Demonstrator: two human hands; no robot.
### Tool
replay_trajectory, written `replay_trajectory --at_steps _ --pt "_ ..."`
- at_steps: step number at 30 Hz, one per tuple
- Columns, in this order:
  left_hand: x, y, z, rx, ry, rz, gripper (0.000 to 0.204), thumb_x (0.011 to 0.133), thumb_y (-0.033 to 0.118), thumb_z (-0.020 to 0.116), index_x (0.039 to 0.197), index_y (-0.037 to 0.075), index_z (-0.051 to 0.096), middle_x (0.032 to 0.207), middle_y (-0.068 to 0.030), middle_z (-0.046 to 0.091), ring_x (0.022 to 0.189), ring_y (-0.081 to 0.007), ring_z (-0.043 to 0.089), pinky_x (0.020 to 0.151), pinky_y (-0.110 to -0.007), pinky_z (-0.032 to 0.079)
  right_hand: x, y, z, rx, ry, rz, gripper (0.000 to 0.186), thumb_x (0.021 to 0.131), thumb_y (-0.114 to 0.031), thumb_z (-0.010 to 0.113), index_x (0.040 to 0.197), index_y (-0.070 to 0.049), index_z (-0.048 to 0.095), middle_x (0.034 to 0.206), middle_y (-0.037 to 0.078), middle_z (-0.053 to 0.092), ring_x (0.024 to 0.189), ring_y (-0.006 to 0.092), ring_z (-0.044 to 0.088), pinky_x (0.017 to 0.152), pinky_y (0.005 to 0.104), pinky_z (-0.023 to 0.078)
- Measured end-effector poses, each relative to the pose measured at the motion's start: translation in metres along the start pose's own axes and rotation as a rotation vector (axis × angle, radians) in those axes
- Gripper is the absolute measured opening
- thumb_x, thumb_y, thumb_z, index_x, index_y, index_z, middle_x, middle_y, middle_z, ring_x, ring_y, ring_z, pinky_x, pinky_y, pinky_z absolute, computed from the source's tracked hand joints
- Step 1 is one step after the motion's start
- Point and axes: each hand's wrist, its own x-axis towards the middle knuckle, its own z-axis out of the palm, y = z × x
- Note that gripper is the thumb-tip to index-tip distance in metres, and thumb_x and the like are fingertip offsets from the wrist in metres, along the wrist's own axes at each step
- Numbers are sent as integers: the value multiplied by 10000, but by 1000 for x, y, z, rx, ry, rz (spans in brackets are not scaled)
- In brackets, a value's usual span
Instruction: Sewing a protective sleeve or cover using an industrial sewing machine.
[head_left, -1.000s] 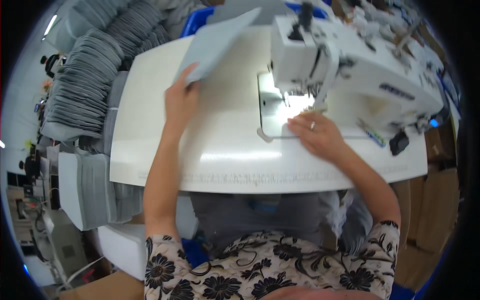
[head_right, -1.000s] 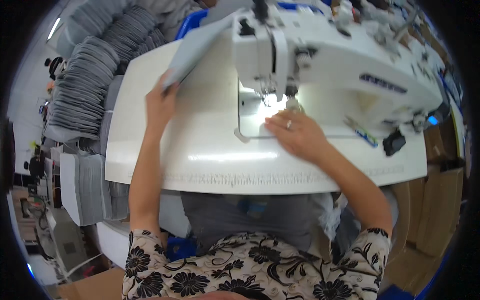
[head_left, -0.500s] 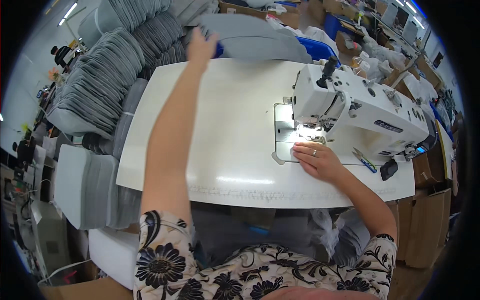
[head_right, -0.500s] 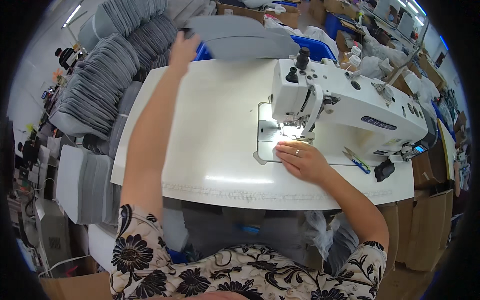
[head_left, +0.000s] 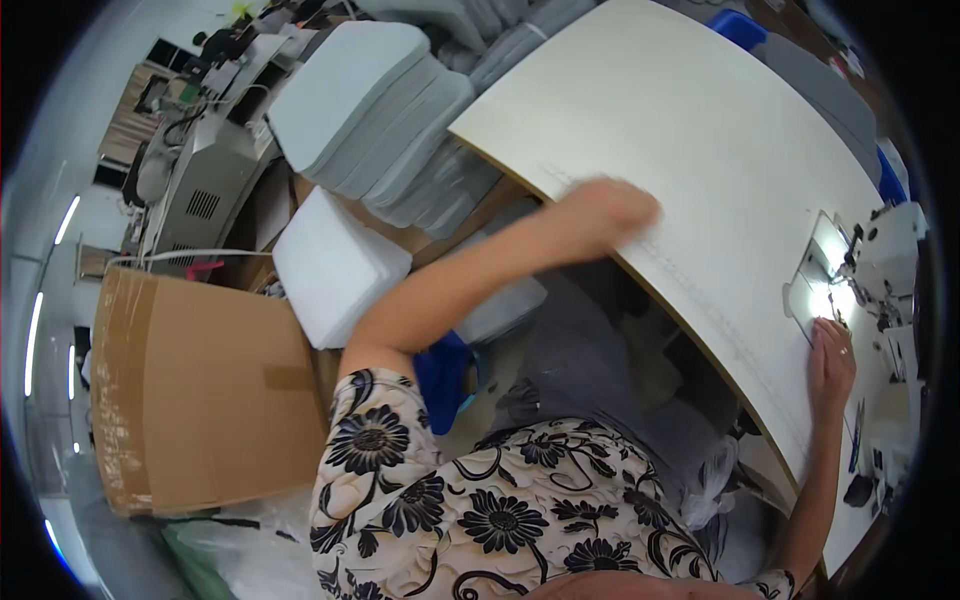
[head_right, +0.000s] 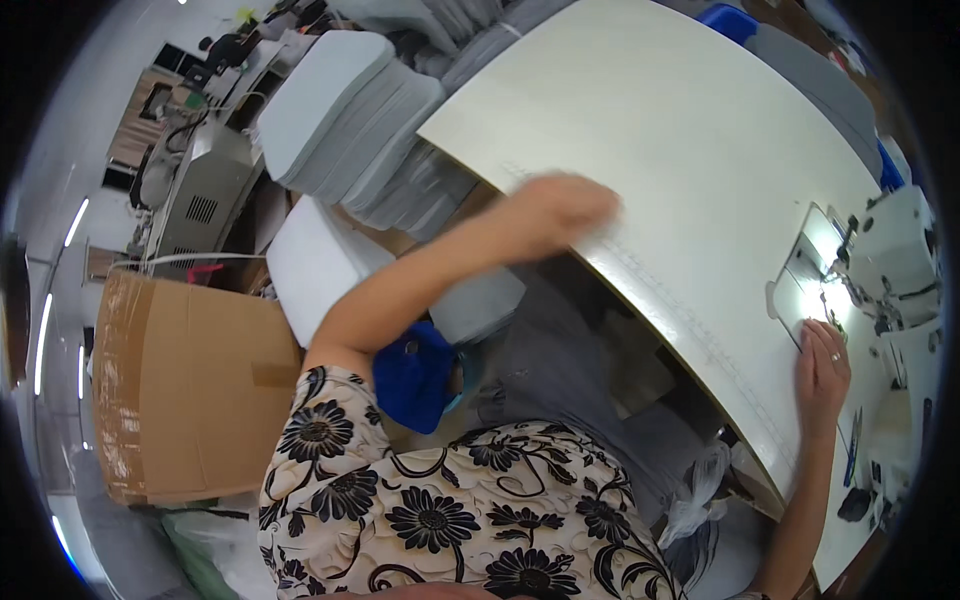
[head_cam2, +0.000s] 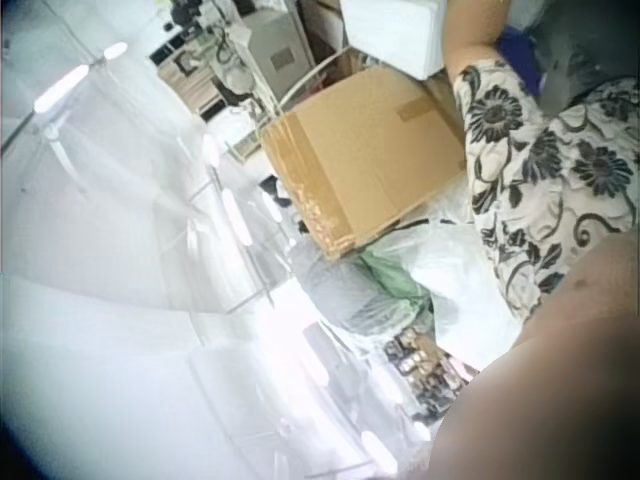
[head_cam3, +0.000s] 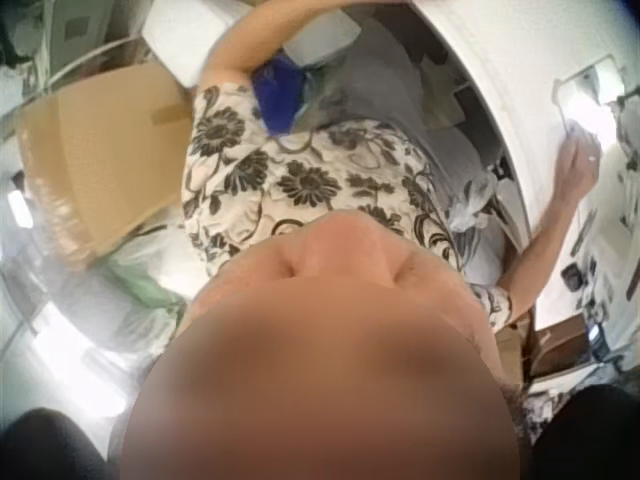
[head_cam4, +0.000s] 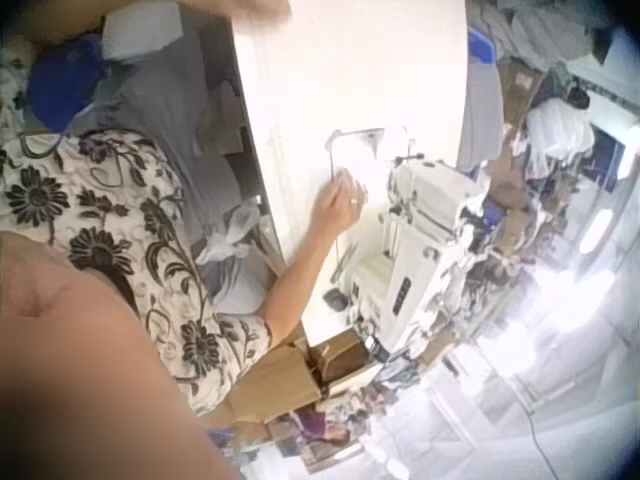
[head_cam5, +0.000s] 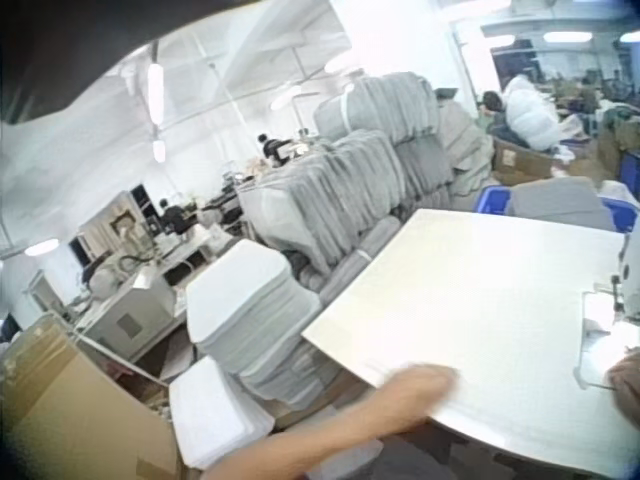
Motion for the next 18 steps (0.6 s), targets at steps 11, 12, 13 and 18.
replay_trajectory --at_steps 11,12,13,18 --pt "-121 -132 -199 438 371 -655 260 832 266 721 989 62 756 893 -126 745 805 -269 708 782 -351 546 -18 -38 23 429 -91 421 233 995 -67 520 1090 84 670 1110 125 695 1029 186 627 967 297 445" --pt "-122 -131 -201 440 372 -659 260 832 266 721 989 62 756 893 -126 745 805 -269 708 782 -351 546 -14 -46 24 408 -110 350 245 1002 -83 521 1093 87 671 1106 121 699 1030 170 625 965 287 446" --pt "-123 -130 -203 478 361 -662 262 847 282 694 977 65 760 882 -131 743 801 -265 711 778 -348 545 -14 -45 25 411 -111 347 245 1002 -83 521 1093 87 671 1106 121 699 1030 170 625 965 287 446" --pt "-116 -141 -205 490 387 -689 300 857 316 630 948 65 765 840 -137 735 778 -257 714 750 -342 543 -20 -35 26 565 11 635 234 1009 -101 539 1070 72 684 1070 113 714 1004 168 629 953 284 455"
